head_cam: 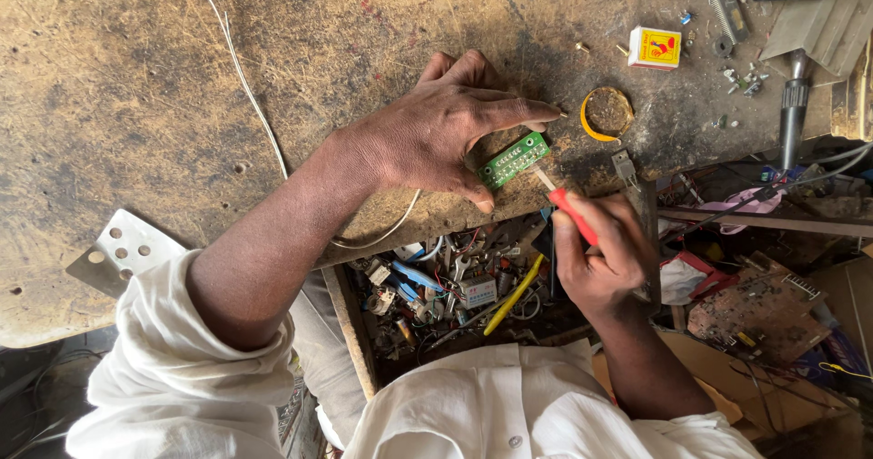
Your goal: The person retrieves a small green circuit board from a drawer and places it on a cluttered workbench. They use a red screwdriver to adjust components on the board, then use a soldering iron to work on the same board.
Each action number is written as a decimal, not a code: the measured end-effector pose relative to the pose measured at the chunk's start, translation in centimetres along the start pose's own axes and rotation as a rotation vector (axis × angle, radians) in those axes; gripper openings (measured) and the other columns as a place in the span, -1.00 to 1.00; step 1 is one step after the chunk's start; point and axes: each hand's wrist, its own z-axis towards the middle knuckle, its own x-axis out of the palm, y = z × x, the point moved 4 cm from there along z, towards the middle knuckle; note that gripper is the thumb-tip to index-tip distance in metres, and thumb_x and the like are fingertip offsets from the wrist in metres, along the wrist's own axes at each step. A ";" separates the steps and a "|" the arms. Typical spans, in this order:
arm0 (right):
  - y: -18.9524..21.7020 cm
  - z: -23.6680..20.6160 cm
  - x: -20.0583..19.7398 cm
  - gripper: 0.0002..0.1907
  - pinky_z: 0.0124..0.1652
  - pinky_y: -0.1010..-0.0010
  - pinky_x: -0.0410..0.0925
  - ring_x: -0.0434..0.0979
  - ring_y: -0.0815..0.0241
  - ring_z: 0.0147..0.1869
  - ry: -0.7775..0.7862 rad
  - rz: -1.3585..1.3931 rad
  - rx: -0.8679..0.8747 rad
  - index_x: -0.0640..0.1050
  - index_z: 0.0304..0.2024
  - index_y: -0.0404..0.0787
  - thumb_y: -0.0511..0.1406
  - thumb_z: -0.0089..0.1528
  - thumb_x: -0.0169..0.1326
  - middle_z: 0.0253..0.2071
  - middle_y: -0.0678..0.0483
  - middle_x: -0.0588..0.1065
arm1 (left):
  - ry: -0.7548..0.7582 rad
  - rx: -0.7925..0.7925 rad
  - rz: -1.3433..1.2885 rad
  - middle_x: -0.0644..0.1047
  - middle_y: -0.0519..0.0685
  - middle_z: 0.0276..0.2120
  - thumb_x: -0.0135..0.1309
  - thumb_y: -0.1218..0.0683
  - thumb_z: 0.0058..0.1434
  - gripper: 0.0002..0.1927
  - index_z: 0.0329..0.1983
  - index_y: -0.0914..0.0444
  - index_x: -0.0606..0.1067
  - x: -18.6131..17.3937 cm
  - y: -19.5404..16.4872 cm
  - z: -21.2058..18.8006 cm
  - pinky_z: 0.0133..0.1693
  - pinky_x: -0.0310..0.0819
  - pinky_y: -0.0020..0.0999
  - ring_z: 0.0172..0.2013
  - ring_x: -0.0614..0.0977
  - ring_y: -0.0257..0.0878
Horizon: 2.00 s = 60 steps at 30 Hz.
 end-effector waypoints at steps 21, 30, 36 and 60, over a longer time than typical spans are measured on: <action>0.5 0.1 0.1 -0.78 -0.17 0.35 0.46 0.60 0.08 -0.15 0.010 0.044 0.041 0.57 0.00 -0.40 -0.56 0.30 0.21 -0.18 -0.08 0.56 | 0.019 -0.015 0.002 0.49 -0.20 0.24 0.54 -0.29 -0.44 0.21 0.40 -0.16 0.32 0.3 0.3 0.0 0.20 0.07 -0.06 0.17 0.34 -0.10; 0.4 -0.1 0.3 -0.79 -0.17 0.36 0.47 0.61 0.07 -0.12 0.004 0.060 0.010 0.56 0.01 -0.40 -0.55 0.31 0.20 -0.15 -0.09 0.56 | 0.006 -0.018 0.016 0.46 -0.17 0.26 0.54 -0.30 -0.45 0.22 0.40 -0.16 0.32 0.2 0.3 -0.2 0.22 0.07 -0.05 0.22 0.33 -0.10; 0.3 -0.1 0.1 -0.78 -0.18 0.35 0.45 0.61 0.09 -0.15 0.023 0.020 0.074 0.57 0.01 -0.40 -0.55 0.30 0.21 -0.17 -0.09 0.57 | 0.009 -0.010 -0.017 0.48 -0.19 0.25 0.55 -0.26 -0.45 0.22 0.40 -0.15 0.32 0.2 0.4 -0.2 0.24 0.05 -0.04 0.21 0.33 -0.10; 0.2 -0.7 0.9 -0.77 -0.14 0.38 0.49 0.62 0.11 -0.10 0.031 0.117 0.050 0.57 0.01 -0.41 -0.56 0.29 0.20 -0.14 -0.09 0.56 | -0.024 0.018 -0.005 0.47 -0.15 0.26 0.56 -0.27 -0.48 0.22 0.39 -0.13 0.35 0.4 0.6 -0.2 0.21 0.07 -0.04 0.22 0.34 -0.08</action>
